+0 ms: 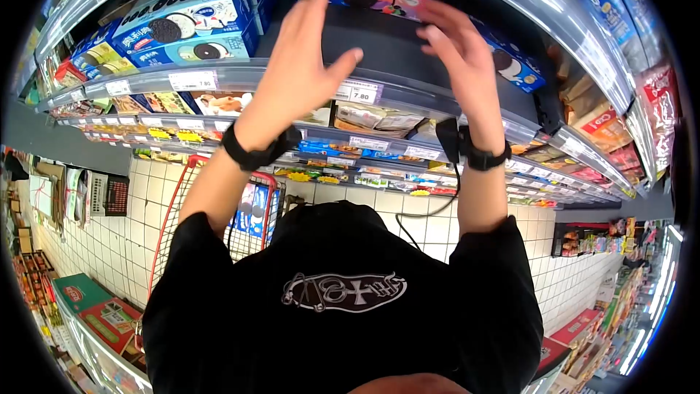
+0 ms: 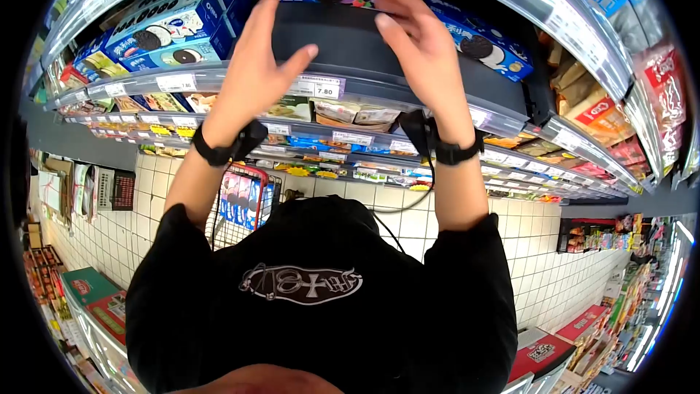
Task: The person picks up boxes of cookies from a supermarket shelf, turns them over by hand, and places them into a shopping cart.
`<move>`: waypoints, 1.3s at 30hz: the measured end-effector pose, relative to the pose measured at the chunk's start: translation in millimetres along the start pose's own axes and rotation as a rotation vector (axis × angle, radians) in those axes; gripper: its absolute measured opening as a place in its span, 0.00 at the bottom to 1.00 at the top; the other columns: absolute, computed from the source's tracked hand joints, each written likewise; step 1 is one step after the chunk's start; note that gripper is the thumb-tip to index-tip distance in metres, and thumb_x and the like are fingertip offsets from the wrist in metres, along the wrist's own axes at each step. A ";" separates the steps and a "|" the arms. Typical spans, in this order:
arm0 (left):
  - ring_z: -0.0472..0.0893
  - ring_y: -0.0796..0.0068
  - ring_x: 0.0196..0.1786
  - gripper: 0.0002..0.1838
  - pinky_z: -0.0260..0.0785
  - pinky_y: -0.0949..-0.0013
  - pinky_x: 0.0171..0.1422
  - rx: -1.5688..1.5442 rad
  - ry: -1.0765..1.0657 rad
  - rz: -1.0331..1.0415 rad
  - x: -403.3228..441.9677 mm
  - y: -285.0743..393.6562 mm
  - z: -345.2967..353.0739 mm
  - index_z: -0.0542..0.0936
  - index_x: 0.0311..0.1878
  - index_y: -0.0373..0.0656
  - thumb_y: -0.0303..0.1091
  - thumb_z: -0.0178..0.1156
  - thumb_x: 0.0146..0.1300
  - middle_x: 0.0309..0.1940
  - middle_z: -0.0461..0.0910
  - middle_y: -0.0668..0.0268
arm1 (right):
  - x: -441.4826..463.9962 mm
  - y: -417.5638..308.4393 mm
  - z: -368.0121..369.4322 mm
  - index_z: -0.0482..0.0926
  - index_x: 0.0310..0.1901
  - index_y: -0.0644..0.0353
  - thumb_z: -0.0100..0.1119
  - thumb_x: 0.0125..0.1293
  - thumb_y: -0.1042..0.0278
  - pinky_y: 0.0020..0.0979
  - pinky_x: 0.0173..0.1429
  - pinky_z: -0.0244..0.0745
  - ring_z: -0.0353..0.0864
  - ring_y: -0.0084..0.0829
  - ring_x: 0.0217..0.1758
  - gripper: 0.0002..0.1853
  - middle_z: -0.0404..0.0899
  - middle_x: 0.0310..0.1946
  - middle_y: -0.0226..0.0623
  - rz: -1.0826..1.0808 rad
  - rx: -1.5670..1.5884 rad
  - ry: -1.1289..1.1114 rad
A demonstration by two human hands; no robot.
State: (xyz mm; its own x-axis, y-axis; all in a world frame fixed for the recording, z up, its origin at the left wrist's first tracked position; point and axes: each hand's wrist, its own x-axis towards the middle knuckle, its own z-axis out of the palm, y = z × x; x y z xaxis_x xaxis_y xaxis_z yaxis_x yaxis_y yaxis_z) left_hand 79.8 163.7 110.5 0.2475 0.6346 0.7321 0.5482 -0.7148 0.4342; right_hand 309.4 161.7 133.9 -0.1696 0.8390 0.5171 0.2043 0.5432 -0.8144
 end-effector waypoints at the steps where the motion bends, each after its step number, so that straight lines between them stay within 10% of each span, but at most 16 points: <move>1: 0.61 0.45 0.67 0.46 0.55 0.56 0.71 -0.007 0.009 -0.026 6.8 -5.6 2.5 0.52 0.71 0.36 0.36 0.66 0.54 0.65 0.60 0.43 | 8.4 4.2 0.2 0.69 0.61 0.63 0.55 0.68 0.65 0.28 0.56 0.72 0.78 0.31 0.53 0.22 0.77 0.54 0.43 -0.011 -0.105 -0.001; 12: 0.63 0.59 0.68 0.54 0.54 0.71 0.70 -0.420 -0.083 -0.486 53.1 -47.7 2.2 0.33 0.73 0.35 0.35 0.64 0.58 0.65 0.62 0.46 | 48.5 37.2 -0.1 0.50 0.72 0.58 0.59 0.62 0.50 0.33 0.64 0.64 0.73 0.43 0.61 0.43 0.71 0.59 0.54 0.136 -0.208 -0.028; 14: 0.61 0.61 0.69 0.54 0.52 0.72 0.71 -0.519 -0.069 -0.448 55.0 -58.3 8.7 0.32 0.73 0.35 0.33 0.63 0.58 0.67 0.60 0.48 | 55.7 36.6 1.2 0.55 0.70 0.53 0.55 0.67 0.59 0.34 0.50 0.69 0.74 0.29 0.47 0.33 0.76 0.48 0.34 0.113 0.206 -0.074; 16: 0.59 0.62 0.70 0.53 0.51 0.71 0.72 -0.596 -0.066 -0.402 55.4 -67.6 12.9 0.34 0.74 0.35 0.31 0.63 0.58 0.69 0.58 0.51 | 56.1 13.9 -7.7 0.42 0.74 0.53 0.59 0.65 0.63 0.30 0.54 0.69 0.72 0.25 0.51 0.43 0.74 0.52 0.32 0.436 0.067 -0.073; 19: 0.65 0.61 0.66 0.46 0.58 0.68 0.69 -0.408 0.052 -0.387 54.4 -76.5 18.6 0.45 0.74 0.37 0.34 0.62 0.59 0.65 0.64 0.50 | 55.5 11.3 -4.3 0.44 0.74 0.53 0.59 0.66 0.64 0.30 0.57 0.68 0.72 0.26 0.54 0.41 0.74 0.54 0.34 0.427 0.106 -0.104; 22: 0.61 0.60 0.69 0.47 0.52 0.67 0.71 -0.190 -0.025 -0.380 46.7 -78.6 13.2 0.48 0.71 0.33 0.44 0.64 0.58 0.64 0.63 0.46 | 44.7 38.3 12.8 0.55 0.70 0.51 0.56 0.65 0.55 0.36 0.51 0.73 0.77 0.36 0.49 0.34 0.78 0.51 0.36 -0.016 0.158 -0.027; 26: 0.68 0.35 0.60 0.43 0.62 0.55 0.66 0.176 -0.082 -0.305 32.4 -38.9 -2.2 0.56 0.70 0.42 0.50 0.63 0.56 0.61 0.58 0.33 | -0.2 17.3 13.1 0.54 0.70 0.61 0.60 0.62 0.52 0.34 0.66 0.63 0.71 0.47 0.64 0.40 0.69 0.61 0.57 -0.029 -0.467 0.082; 39: 0.77 0.55 0.43 0.34 0.72 0.61 0.47 0.294 -0.165 -0.237 -1.0 17.7 -31.6 0.69 0.63 0.43 0.44 0.68 0.54 0.45 0.70 0.52 | -43.2 2.5 -3.5 0.72 0.60 0.52 0.67 0.56 0.63 0.37 0.52 0.75 0.78 0.44 0.52 0.28 0.74 0.54 0.44 -0.009 -0.581 0.213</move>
State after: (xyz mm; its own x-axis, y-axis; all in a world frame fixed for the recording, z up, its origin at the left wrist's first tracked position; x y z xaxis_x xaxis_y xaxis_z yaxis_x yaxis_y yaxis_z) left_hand 64.0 141.2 134.0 0.1985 0.8272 0.5256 0.8042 -0.4440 0.3951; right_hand 320.6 127.0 110.4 0.0102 0.7896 0.6135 0.7052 0.4293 -0.5642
